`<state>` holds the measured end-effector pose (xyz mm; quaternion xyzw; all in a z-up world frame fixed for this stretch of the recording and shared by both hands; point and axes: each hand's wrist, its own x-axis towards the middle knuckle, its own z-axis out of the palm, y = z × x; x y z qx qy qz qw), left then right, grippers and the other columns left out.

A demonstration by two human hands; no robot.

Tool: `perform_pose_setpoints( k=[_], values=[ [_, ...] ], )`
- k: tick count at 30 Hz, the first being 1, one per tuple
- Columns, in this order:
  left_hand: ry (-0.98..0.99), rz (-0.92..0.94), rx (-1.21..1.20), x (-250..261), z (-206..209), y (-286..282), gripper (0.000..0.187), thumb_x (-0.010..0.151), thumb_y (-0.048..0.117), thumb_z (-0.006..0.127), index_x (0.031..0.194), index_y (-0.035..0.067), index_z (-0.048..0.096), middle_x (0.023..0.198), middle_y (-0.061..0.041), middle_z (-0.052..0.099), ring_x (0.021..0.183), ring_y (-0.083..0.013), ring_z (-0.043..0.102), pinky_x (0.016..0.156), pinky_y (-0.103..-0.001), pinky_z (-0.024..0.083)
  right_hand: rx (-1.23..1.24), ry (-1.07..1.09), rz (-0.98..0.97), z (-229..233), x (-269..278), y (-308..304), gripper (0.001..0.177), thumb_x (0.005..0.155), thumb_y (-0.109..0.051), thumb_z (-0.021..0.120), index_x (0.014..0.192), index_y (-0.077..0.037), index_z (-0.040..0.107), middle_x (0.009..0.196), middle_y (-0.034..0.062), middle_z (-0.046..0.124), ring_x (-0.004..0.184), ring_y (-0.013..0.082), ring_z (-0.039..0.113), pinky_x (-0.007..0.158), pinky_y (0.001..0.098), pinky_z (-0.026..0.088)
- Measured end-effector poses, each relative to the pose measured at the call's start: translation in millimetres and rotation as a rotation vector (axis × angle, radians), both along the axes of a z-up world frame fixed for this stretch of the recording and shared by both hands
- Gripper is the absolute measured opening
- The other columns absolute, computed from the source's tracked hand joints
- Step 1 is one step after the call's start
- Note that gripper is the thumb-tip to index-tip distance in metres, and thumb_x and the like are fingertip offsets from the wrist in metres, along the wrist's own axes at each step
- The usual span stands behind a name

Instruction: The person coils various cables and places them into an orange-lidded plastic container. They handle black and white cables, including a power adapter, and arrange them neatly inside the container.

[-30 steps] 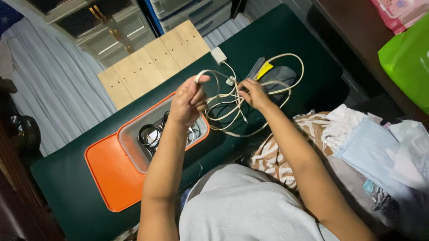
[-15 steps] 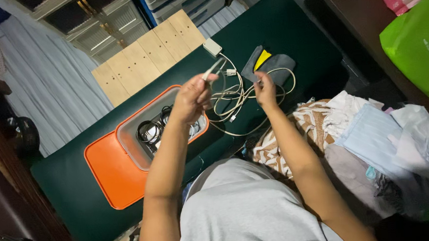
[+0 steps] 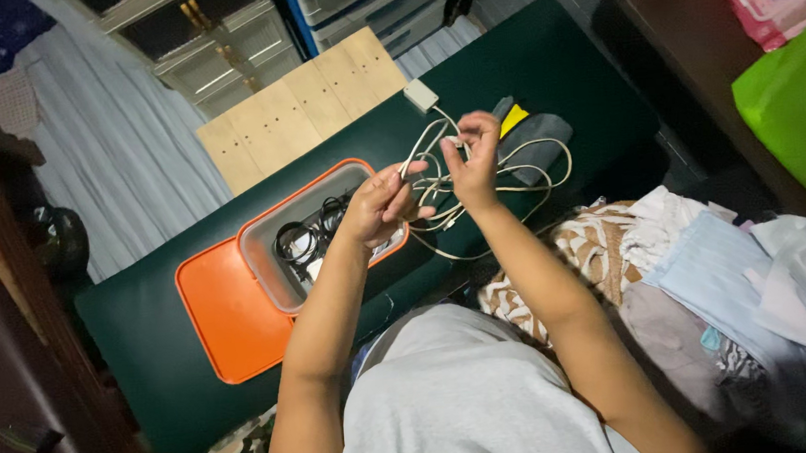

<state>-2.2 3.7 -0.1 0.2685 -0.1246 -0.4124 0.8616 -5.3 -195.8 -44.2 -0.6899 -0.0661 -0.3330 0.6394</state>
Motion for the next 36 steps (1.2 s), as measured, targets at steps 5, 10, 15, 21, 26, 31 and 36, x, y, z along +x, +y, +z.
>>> perform_pose_setpoints(
  k=[5, 10, 15, 21, 26, 31, 36],
  values=[
    [0.071, -0.012, -0.029, -7.6, 1.6, 14.4, 0.051, 0.106, 0.03, 0.055, 0.148, 0.0, 0.046, 0.101, -0.006, 0.071, 0.054, -0.0048, 0.04, 0.101, -0.043, 0.057, -0.557, -0.123, 0.04, 35.3, -1.8, 10.4, 0.034, 0.095, -0.004, 0.068, 0.128, -0.002, 0.058, 0.13, 0.0121, 0.062, 0.13, 0.028, 0.055, 0.111, 0.0403, 0.044],
    [0.005, 0.191, -0.059, -5.3, -0.2, 28.8, 0.066, 0.105, 0.03, 0.057, 0.16, 0.002, 0.033, 0.13, -0.013, 0.071, 0.072, -0.0067, 0.055, 0.09, -0.03, 0.048, -0.091, 0.392, 0.556, -33.3, -4.2, 25.5, 0.026, 0.095, -0.002, 0.063, 0.12, -0.004, 0.061, 0.11, 0.0037, 0.066, 0.103, 0.0139, 0.064, 0.091, 0.0295, 0.053],
    [-0.32, 0.367, 0.154, 0.8, -17.0, 51.6, 0.066, 0.111, 0.031, 0.052, 0.166, 0.01, 0.021, 0.111, -0.013, 0.073, 0.105, -0.0185, 0.068, 0.098, -0.034, 0.05, -0.294, 0.703, 0.528, -56.7, -33.1, 42.5, 0.015, 0.104, -0.01, 0.061, 0.117, -0.004, 0.066, 0.086, 0.008, 0.065, 0.076, 0.0203, 0.061, 0.07, 0.036, 0.048],
    [-0.708, 0.403, 0.663, -21.3, -31.0, 59.5, 0.06, 0.112, 0.021, 0.045, 0.167, 0.01, 0.022, 0.115, -0.012, 0.076, 0.115, -0.0199, 0.065, 0.105, -0.032, 0.049, -0.768, 0.439, 0.615, -8.4, -62.9, 57.8, 0.009, 0.093, -0.014, 0.07, 0.093, -0.005, 0.069, 0.086, 0.0144, 0.071, 0.084, 0.0335, 0.071, 0.073, 0.0413, 0.054],
    [-0.813, 0.346, 0.873, -23.6, -42.9, 66.4, 0.055, 0.111, 0.02, 0.047, 0.162, 0.011, 0.03, 0.117, -0.011, 0.07, 0.112, -0.0182, 0.067, 0.1, -0.031, 0.05, -0.739, 0.417, 0.61, 36.2, -65.8, 67.1, 0.014, 0.088, -0.019, 0.075, 0.093, -0.007, 0.072, 0.084, 0.016, 0.07, 0.074, 0.0332, 0.07, 0.066, 0.0404, 0.054],
    [-0.634, 0.08, 0.853, -26.7, -40.1, 66.8, 0.044, 0.109, 0.028, 0.043, 0.149, 0.011, 0.045, 0.096, -0.007, 0.068, 0.076, -0.0171, 0.061, 0.068, -0.031, 0.052, -0.408, 0.565, 0.708, 65.2, -57.3, 58.5, 0.013, 0.085, -0.016, 0.077, 0.088, -0.007, 0.069, 0.077, 0.0068, 0.074, 0.069, 0.0178, 0.073, 0.062, 0.0307, 0.054],
    [-0.354, -0.119, 0.681, -28.0, -41.7, 69.2, 0.044, 0.111, 0.044, 0.042, 0.102, 0.006, 0.062, 0.065, -0.003, 0.059, 0.051, -0.0119, 0.051, 0.047, -0.026, 0.042, -0.422, 0.414, 0.621, 58.0, -45.4, 46.2, 0.02, 0.079, -0.011, 0.086, 0.087, -0.003, 0.07, 0.08, 0.0043, 0.072, 0.071, 0.0107, 0.067, 0.062, 0.0276, 0.051]
  ],
)
